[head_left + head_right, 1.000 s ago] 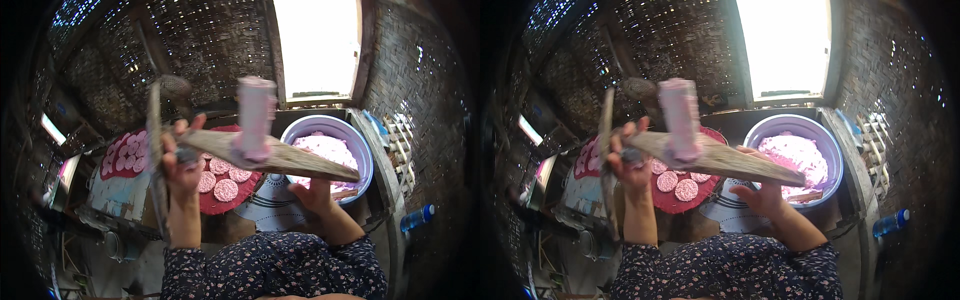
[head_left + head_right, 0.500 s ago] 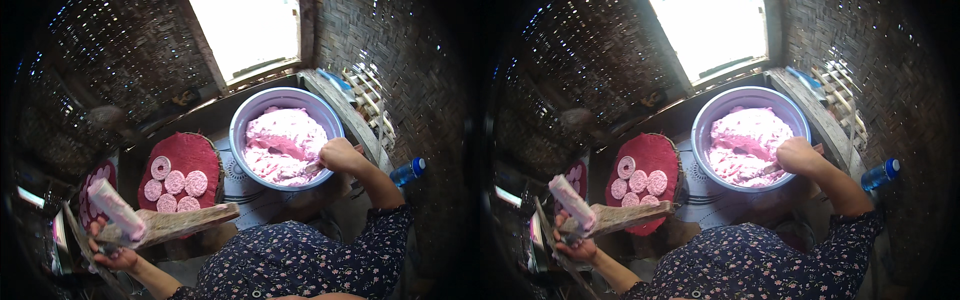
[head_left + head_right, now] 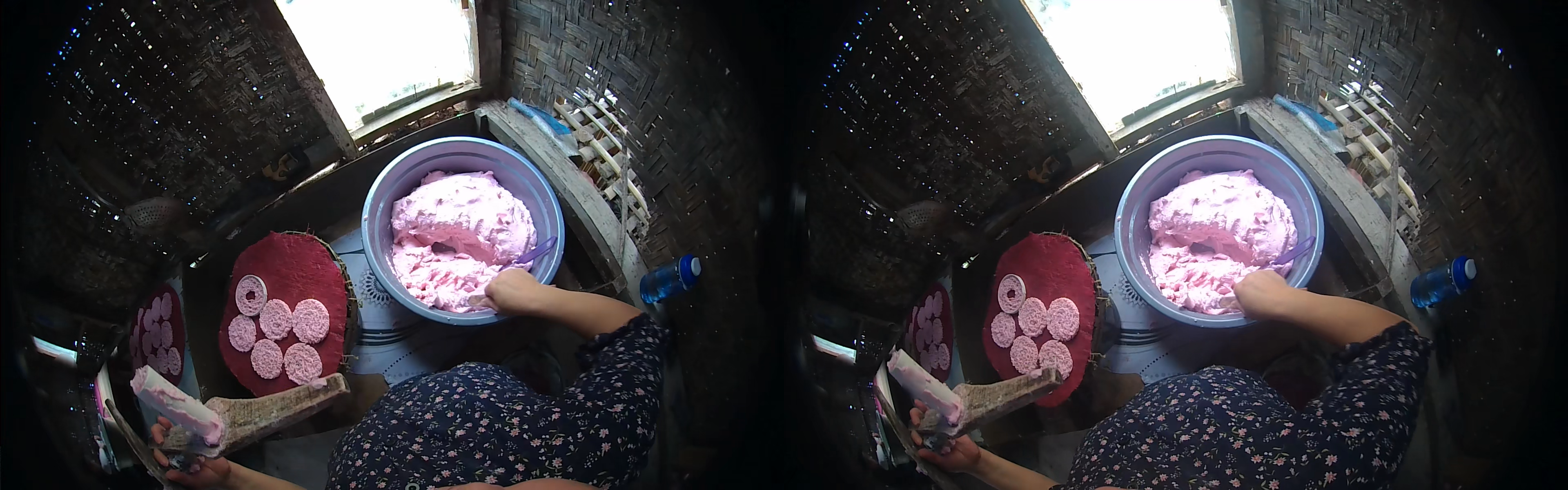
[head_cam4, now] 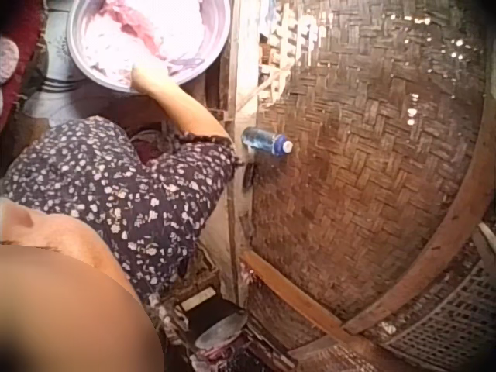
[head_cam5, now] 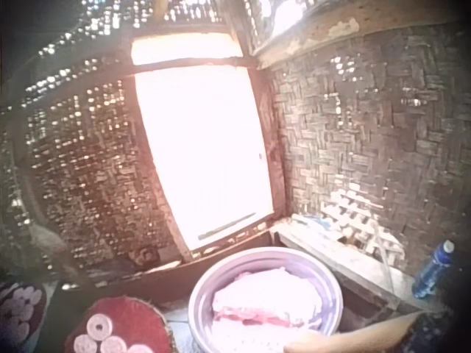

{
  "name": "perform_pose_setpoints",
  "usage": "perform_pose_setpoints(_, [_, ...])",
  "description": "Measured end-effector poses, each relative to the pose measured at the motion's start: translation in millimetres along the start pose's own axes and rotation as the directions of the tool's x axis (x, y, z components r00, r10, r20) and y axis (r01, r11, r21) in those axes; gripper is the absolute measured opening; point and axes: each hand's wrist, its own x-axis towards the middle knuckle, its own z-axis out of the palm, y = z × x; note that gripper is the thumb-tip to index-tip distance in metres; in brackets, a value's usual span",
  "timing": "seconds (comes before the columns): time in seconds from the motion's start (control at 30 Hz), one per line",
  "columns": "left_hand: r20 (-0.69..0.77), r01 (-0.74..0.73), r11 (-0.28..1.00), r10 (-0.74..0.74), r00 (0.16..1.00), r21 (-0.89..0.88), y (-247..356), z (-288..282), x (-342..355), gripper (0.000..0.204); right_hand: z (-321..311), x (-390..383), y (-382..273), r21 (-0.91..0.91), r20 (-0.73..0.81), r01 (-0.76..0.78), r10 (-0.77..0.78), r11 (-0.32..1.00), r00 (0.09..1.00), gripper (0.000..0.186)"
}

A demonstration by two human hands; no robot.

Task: The person scoops pink dough from a basin, places it into a wooden mold, and presses it to form round discs. The finished discs are arranged on a red mat. The person repeats this process throughout the clip.

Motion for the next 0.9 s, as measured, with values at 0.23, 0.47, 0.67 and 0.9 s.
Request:
perform_pose_setpoints(0.23, [0.002, -0.008, 0.998, 0.008, 1.000, 0.054, -14.0, 12.4, 0.6, 0.029, -2.6, 20.7, 28.7, -0.063, -0.070, -0.093, 0.089, 0.994, 0.994, 0.037])
perform_pose_setpoints(0.47, [0.100, 0.038, 0.998, -0.043, 0.994, 0.058, -27.3, 34.4, -3.1, 0.030, 35.4, 69.2, 8.9, -0.041, -0.139, -0.015, 0.009, 0.999, 0.990, 0.033])
perform_pose_setpoints(0.67, [0.056, 0.013, 0.995, -0.019, 0.998, 0.094, -27.0, 39.1, 1.3, 0.029, -5.4, 21.2, 39.5, -0.047, -0.133, 0.048, -0.054, 0.998, 0.990, 0.037])
perform_pose_setpoints(0.9, [0.016, 0.008, 0.994, -0.010, 1.000, 0.113, -29.5, 46.4, -3.1, 0.032, 27.6, 79.3, 40.3, -0.149, -0.251, 0.086, -0.122, 0.985, 0.960, 0.030])
